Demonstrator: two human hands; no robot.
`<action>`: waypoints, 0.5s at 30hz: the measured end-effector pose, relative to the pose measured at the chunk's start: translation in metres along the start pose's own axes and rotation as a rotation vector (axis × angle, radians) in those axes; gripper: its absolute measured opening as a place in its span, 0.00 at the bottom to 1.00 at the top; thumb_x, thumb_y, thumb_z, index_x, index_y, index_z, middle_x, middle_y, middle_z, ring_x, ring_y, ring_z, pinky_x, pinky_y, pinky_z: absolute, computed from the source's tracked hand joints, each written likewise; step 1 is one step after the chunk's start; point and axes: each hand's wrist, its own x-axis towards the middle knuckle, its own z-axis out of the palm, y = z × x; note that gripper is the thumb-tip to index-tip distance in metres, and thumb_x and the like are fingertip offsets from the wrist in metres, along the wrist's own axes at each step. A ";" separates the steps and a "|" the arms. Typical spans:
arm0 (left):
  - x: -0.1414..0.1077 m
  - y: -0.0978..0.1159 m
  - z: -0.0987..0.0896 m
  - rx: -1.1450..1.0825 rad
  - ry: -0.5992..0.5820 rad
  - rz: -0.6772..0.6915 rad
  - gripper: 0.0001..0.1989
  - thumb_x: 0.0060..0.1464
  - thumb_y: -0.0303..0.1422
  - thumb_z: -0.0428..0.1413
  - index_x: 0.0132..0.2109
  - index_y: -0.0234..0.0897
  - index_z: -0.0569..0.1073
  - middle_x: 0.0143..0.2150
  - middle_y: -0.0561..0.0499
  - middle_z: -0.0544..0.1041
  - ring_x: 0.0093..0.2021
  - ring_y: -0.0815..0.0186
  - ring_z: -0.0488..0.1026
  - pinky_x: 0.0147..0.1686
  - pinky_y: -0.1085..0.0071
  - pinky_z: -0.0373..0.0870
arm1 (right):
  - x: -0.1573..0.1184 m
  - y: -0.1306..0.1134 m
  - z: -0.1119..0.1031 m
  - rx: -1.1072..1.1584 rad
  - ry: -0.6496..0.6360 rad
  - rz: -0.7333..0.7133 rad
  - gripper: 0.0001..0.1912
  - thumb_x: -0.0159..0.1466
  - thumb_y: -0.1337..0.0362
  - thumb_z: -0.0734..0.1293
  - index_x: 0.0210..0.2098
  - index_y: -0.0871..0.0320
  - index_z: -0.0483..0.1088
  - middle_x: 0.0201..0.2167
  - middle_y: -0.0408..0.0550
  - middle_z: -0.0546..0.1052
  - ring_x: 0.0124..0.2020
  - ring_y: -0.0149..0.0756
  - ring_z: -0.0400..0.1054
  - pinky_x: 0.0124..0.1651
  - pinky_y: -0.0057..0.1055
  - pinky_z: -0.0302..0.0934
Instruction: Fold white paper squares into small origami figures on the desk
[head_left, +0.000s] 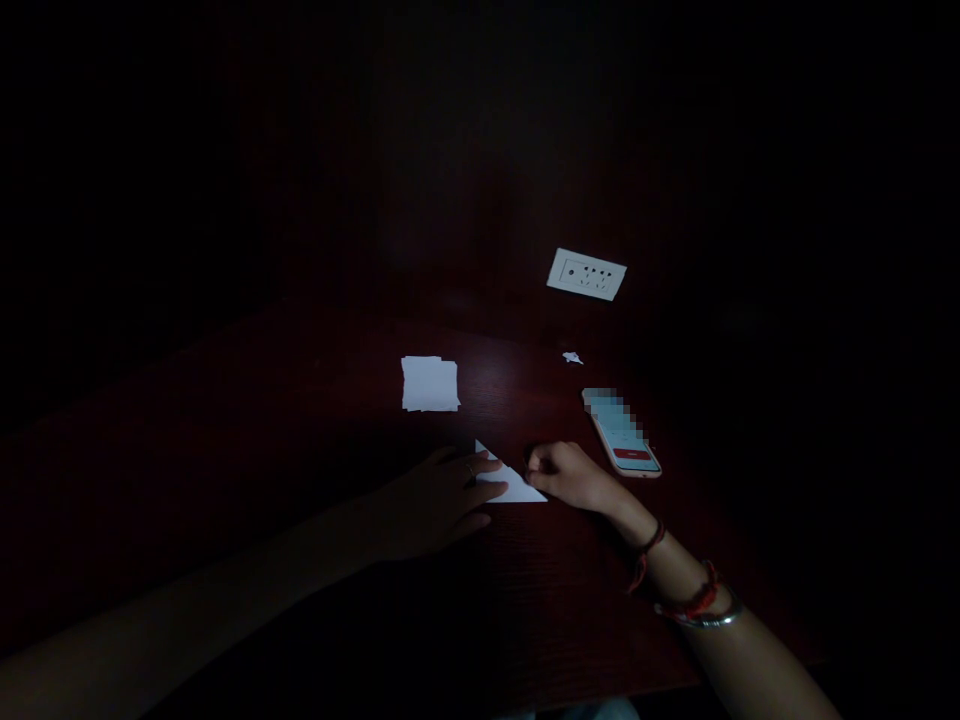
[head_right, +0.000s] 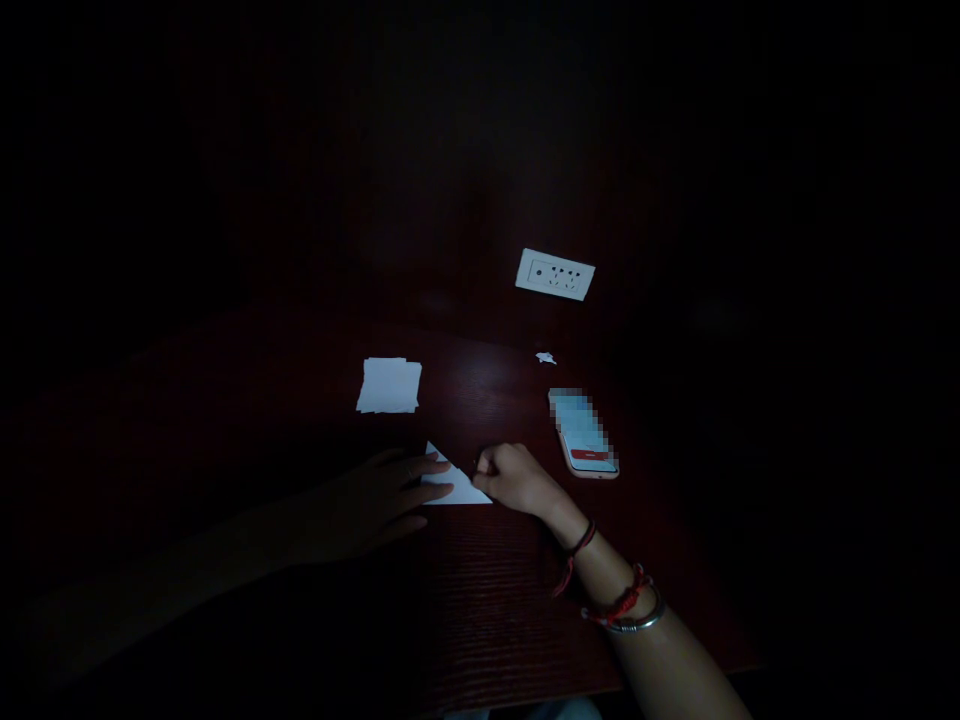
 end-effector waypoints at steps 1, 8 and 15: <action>0.000 0.000 0.000 -0.002 -0.003 -0.001 0.18 0.59 0.36 0.43 0.55 0.39 0.57 0.56 0.46 0.59 0.57 0.60 0.52 0.52 0.60 0.49 | 0.000 0.000 0.000 -0.010 0.004 0.004 0.06 0.53 0.66 0.61 0.23 0.62 0.67 0.20 0.40 0.68 0.22 0.25 0.58 0.26 0.21 0.50; -0.001 -0.001 0.000 0.005 -0.006 -0.003 0.18 0.58 0.36 0.43 0.55 0.40 0.57 0.56 0.47 0.58 0.56 0.59 0.53 0.52 0.59 0.49 | -0.005 0.000 -0.005 0.052 -0.054 -0.020 0.13 0.56 0.58 0.60 0.24 0.62 0.67 0.21 0.42 0.69 0.23 0.25 0.60 0.27 0.22 0.51; -0.004 -0.003 0.000 0.016 0.004 -0.001 0.18 0.58 0.35 0.43 0.55 0.47 0.57 0.58 0.48 0.54 0.57 0.56 0.51 0.51 0.57 0.51 | -0.006 0.000 -0.004 -0.017 -0.033 -0.015 0.06 0.53 0.68 0.60 0.24 0.62 0.67 0.21 0.41 0.69 0.23 0.25 0.60 0.27 0.21 0.51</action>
